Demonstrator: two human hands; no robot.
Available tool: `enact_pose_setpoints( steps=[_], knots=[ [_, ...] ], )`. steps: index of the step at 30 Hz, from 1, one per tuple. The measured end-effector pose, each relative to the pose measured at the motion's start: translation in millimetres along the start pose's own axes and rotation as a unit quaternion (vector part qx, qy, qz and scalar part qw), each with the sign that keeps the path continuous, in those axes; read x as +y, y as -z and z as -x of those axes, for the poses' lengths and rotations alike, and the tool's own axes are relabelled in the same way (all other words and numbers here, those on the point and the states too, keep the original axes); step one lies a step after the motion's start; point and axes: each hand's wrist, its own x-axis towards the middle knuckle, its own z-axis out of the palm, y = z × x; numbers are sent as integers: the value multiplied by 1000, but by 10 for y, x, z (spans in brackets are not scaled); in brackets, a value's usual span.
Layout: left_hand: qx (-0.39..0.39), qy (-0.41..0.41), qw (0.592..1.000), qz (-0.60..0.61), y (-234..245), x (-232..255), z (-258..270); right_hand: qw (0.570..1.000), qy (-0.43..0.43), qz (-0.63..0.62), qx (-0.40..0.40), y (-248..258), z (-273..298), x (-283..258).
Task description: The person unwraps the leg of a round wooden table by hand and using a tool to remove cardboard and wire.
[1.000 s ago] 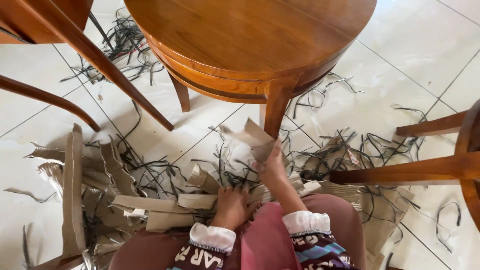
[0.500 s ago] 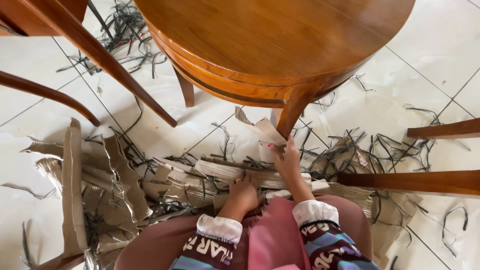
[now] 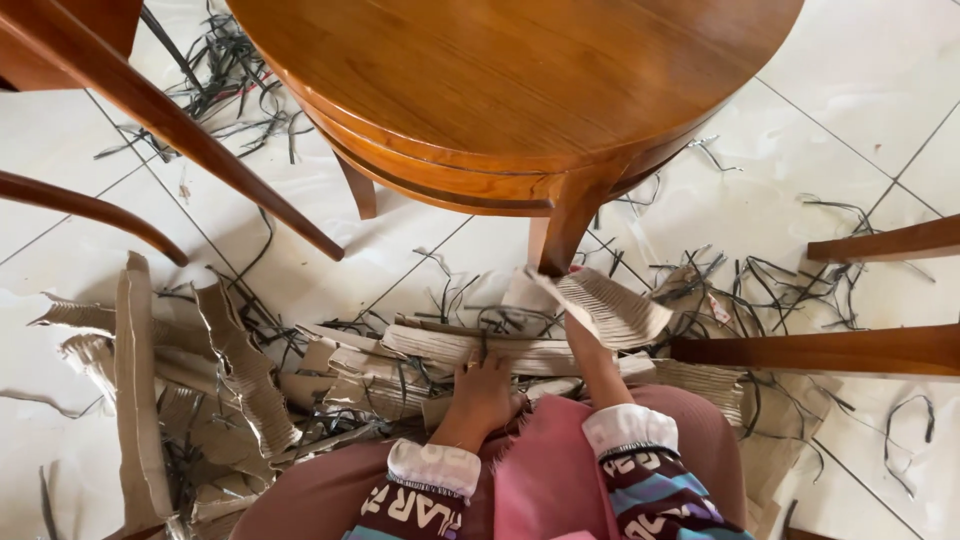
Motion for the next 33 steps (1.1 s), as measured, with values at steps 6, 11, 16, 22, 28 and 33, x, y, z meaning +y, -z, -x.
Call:
enact_pose_setpoints(
  steps=[6,11,16,22,28,33],
  knots=[
    [14,12,999,26,14,-42,-45,941,-50,-305,-136,-470,-71,687],
    [24,32,997,60,203,-104,-103,949,-69,-262,-160,-344,-102,534],
    [29,35,993,107,361,-87,-13,959,-49,-225,-166,-436,-58,654],
    [31,35,993,106,124,-193,-282,926,-250,-109,-260,-17,117,-268],
    [44,16,989,140,116,-121,-244,971,111,42,-206,-51,132,141],
    [115,5,973,199,227,-162,-180,911,-36,-155,-382,224,-102,439]
  ],
)
